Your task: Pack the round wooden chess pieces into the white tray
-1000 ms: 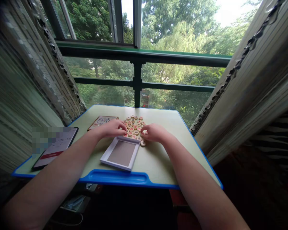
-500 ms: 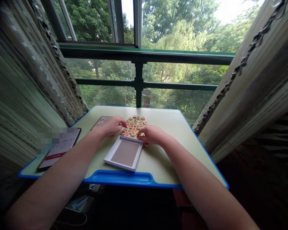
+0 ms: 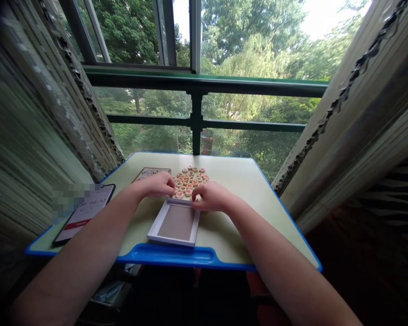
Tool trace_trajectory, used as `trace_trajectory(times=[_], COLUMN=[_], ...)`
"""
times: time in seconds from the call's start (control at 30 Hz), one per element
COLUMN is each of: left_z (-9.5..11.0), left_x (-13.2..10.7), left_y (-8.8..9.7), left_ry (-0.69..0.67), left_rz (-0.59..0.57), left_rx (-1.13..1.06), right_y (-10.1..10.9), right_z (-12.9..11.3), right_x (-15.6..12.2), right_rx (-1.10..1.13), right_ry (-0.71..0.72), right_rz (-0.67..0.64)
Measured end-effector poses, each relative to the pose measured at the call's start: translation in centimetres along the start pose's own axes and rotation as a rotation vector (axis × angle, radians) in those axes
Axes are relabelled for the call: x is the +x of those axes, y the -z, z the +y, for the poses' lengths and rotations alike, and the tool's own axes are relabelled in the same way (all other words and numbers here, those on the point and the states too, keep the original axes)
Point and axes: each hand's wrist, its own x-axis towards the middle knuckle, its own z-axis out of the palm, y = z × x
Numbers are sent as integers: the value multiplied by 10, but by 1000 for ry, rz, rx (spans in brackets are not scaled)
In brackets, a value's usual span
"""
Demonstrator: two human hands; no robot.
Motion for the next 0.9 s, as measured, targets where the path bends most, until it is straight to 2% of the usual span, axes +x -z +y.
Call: trace_trajectory(times=[0.1,0.2,0.27,0.33,0.47,0.57,0.7,0.83,0.9], left_z=[0,-1,-2,-4,-6,-6,-4,-1,0], left_x=[4,11,16,21,26,25,24,24,24], left_y=[-4,-12,-17,-22,-27,-26,-25,-25,-25], left_ry=[-5,-52,-85,-83,-25,-4,21,9,13], left_rz=[98,320,423,424,381,390,392,399,404], left_rx=[47,114,150,171,184,180,173,200,204], right_y=[-2,-2,-3,-5,-15,-23,-28,-28,-27], right_z=[3,7,11,18,40,52,54,53,54], right_x=[2,3,4,6,15,21,24,25,26], right_rx=[-24,-53,-53,-43,-117,-113,-62,-75,-87], right_ry=[-22,-36,-29,-39,-158,-224,-168,-187,-183], right_rz=[30,42,49,115,362,323,218,279,269])
